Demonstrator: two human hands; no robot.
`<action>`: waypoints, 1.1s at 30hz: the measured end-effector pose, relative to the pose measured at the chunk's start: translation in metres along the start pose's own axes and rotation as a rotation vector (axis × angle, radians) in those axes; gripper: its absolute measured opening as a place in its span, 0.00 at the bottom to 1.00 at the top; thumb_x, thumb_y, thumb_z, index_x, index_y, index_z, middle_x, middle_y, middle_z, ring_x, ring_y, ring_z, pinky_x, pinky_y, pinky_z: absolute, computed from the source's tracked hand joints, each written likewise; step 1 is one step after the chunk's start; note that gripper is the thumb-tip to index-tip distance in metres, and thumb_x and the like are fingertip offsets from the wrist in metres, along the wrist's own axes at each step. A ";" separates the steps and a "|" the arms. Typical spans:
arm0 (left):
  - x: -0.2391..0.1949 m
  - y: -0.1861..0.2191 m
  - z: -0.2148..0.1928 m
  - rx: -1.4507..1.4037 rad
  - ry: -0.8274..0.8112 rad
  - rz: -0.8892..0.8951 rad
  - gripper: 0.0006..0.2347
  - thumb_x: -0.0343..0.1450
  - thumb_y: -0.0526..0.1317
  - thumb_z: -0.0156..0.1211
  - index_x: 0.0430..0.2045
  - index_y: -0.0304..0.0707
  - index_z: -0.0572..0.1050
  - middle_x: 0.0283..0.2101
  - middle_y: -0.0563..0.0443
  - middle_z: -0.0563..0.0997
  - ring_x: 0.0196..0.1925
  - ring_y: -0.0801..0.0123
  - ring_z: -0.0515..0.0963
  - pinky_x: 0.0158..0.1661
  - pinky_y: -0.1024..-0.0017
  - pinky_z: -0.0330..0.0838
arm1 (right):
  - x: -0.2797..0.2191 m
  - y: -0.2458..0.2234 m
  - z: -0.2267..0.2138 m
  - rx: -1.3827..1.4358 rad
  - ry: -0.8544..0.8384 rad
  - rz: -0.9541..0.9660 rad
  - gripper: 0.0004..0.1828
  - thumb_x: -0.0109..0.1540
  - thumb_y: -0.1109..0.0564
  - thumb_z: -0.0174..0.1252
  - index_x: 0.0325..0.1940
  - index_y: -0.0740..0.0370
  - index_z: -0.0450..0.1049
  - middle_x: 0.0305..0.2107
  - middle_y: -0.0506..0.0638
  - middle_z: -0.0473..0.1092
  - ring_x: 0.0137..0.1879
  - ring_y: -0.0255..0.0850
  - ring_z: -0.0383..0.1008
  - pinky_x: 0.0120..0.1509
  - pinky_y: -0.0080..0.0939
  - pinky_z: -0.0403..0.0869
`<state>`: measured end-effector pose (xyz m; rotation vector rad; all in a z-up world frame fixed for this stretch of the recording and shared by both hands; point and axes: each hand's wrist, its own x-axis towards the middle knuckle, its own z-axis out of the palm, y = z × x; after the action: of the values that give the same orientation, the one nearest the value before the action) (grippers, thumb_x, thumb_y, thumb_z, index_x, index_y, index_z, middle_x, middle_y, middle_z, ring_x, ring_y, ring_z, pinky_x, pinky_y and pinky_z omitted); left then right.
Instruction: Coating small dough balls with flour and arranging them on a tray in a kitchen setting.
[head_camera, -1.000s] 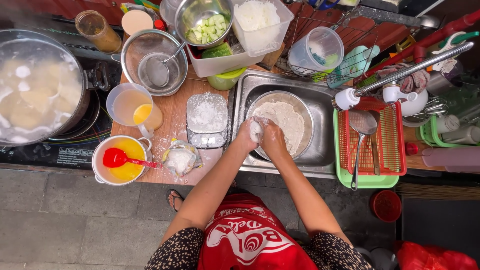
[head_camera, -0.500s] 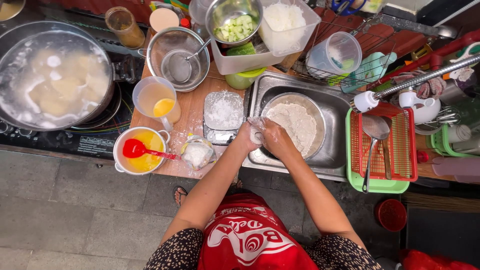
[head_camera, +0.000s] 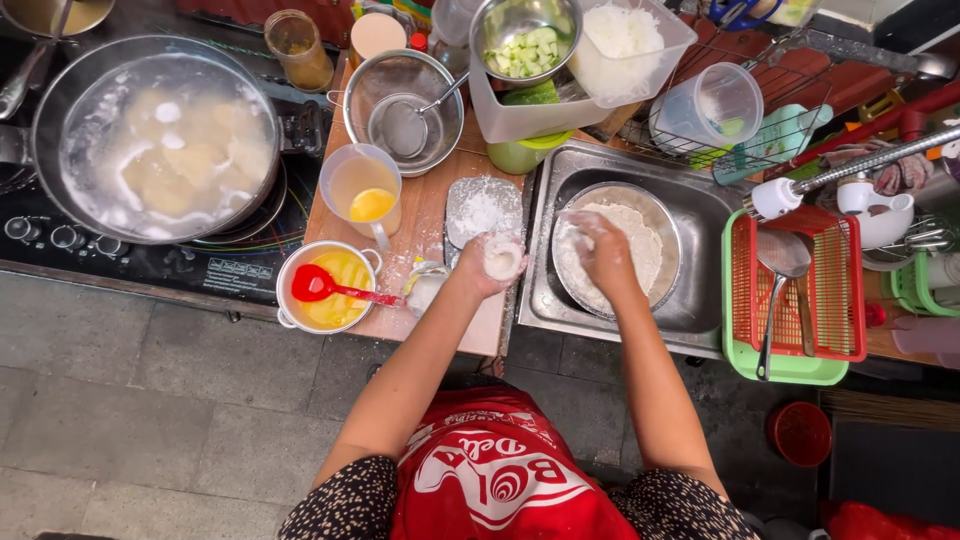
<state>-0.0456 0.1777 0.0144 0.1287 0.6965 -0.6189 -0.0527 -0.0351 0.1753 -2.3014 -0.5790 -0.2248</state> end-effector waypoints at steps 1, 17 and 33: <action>-0.012 0.008 0.004 0.000 0.002 0.002 0.12 0.69 0.42 0.51 0.30 0.34 0.80 0.31 0.40 0.82 0.35 0.50 0.83 0.40 0.52 0.79 | -0.006 0.013 0.002 0.003 -0.001 0.000 0.09 0.56 0.73 0.62 0.40 0.70 0.79 0.42 0.60 0.78 0.53 0.58 0.78 0.59 0.53 0.75; -0.115 0.125 -0.008 -0.111 0.020 0.245 0.13 0.72 0.44 0.50 0.36 0.37 0.81 0.37 0.42 0.84 0.39 0.51 0.84 0.42 0.49 0.79 | -0.035 -0.080 0.184 -0.104 -0.457 0.159 0.15 0.56 0.60 0.63 0.46 0.64 0.81 0.41 0.60 0.79 0.53 0.56 0.79 0.61 0.52 0.76; -0.125 0.118 -0.006 -0.127 0.033 0.208 0.13 0.74 0.44 0.50 0.41 0.35 0.79 0.40 0.42 0.83 0.42 0.50 0.83 0.45 0.49 0.78 | -0.072 -0.003 0.344 -0.429 -0.581 0.044 0.11 0.61 0.64 0.47 0.29 0.67 0.76 0.28 0.62 0.76 0.34 0.60 0.82 0.37 0.56 0.80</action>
<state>-0.0567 0.3369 0.0786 0.0927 0.7420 -0.3733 -0.1209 0.1837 -0.0908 -2.8045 -0.8254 0.3965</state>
